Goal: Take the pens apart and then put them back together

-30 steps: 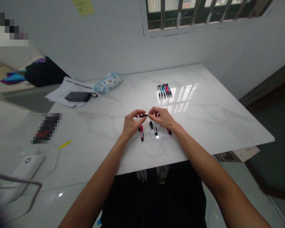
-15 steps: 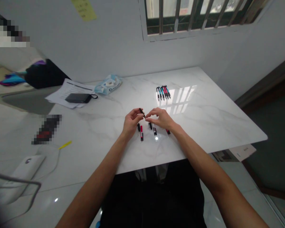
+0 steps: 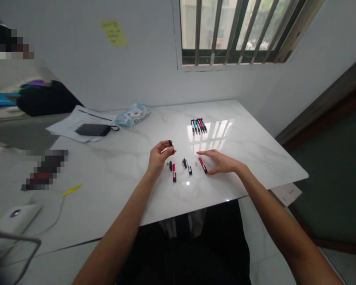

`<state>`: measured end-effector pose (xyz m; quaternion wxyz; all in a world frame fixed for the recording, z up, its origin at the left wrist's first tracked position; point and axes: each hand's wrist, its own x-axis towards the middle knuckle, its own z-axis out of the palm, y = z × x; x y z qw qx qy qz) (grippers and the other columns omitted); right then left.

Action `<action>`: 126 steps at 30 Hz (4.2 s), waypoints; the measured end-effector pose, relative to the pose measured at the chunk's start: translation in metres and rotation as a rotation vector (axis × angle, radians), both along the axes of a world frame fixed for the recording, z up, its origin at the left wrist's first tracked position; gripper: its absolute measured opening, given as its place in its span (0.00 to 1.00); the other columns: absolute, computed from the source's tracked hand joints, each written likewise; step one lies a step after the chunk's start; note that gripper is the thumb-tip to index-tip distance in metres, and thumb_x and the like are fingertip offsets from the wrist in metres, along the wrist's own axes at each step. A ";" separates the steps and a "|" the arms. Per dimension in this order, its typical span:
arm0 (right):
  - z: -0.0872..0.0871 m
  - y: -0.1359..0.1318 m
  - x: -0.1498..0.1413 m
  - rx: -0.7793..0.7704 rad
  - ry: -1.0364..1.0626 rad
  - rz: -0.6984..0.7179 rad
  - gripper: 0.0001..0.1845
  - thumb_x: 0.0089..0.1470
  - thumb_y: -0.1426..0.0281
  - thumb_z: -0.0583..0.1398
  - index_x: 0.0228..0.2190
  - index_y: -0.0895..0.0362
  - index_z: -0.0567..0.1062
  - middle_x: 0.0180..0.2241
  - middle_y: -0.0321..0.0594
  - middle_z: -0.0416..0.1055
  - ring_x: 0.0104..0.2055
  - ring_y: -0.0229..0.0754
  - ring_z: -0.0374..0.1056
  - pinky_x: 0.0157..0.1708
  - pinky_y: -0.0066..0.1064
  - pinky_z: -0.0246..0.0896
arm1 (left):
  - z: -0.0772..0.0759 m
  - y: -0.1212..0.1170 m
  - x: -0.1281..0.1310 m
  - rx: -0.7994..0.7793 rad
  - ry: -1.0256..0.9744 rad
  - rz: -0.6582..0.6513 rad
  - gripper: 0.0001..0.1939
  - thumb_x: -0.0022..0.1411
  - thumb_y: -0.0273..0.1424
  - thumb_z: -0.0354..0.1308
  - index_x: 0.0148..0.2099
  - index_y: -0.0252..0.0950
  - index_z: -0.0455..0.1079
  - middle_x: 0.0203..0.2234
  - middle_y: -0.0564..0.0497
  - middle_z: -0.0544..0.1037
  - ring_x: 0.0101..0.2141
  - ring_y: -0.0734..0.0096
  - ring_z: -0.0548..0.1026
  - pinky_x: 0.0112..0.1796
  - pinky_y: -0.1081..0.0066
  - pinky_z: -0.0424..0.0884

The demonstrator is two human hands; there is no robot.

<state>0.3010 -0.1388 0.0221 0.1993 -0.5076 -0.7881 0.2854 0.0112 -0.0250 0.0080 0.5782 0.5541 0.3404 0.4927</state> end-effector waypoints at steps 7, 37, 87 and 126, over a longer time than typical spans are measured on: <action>0.006 0.002 -0.006 0.066 -0.065 -0.041 0.42 0.51 0.67 0.70 0.66 0.43 0.66 0.60 0.43 0.71 0.62 0.56 0.66 0.62 0.56 0.62 | 0.001 0.000 -0.003 -0.028 -0.006 -0.020 0.24 0.51 0.41 0.72 0.47 0.35 0.75 0.38 0.49 0.80 0.33 0.71 0.79 0.41 0.65 0.77; -0.034 -0.029 -0.047 0.290 0.058 -0.450 0.09 0.56 0.62 0.68 0.40 0.48 0.81 0.44 0.43 0.78 0.50 0.56 0.71 0.52 0.53 0.67 | 0.011 -0.006 -0.006 -0.087 0.003 -0.175 0.15 0.52 0.35 0.72 0.42 0.36 0.80 0.36 0.48 0.84 0.35 0.68 0.79 0.43 0.65 0.75; -0.036 -0.021 -0.057 0.220 -0.182 -0.612 0.08 0.59 0.65 0.64 0.38 0.55 0.80 0.39 0.44 0.78 0.43 0.49 0.72 0.46 0.40 0.66 | 0.004 -0.009 -0.003 -0.020 0.141 -0.228 0.16 0.52 0.33 0.73 0.43 0.33 0.81 0.36 0.45 0.85 0.34 0.68 0.81 0.39 0.69 0.78; 0.034 0.048 -0.097 0.190 0.580 -0.377 0.16 0.56 0.56 0.68 0.42 0.52 0.82 0.45 0.43 0.81 0.44 0.44 0.78 0.47 0.39 0.74 | 0.010 -0.014 -0.002 -0.005 0.117 -0.276 0.17 0.52 0.37 0.73 0.42 0.33 0.80 0.35 0.46 0.84 0.34 0.65 0.81 0.40 0.67 0.77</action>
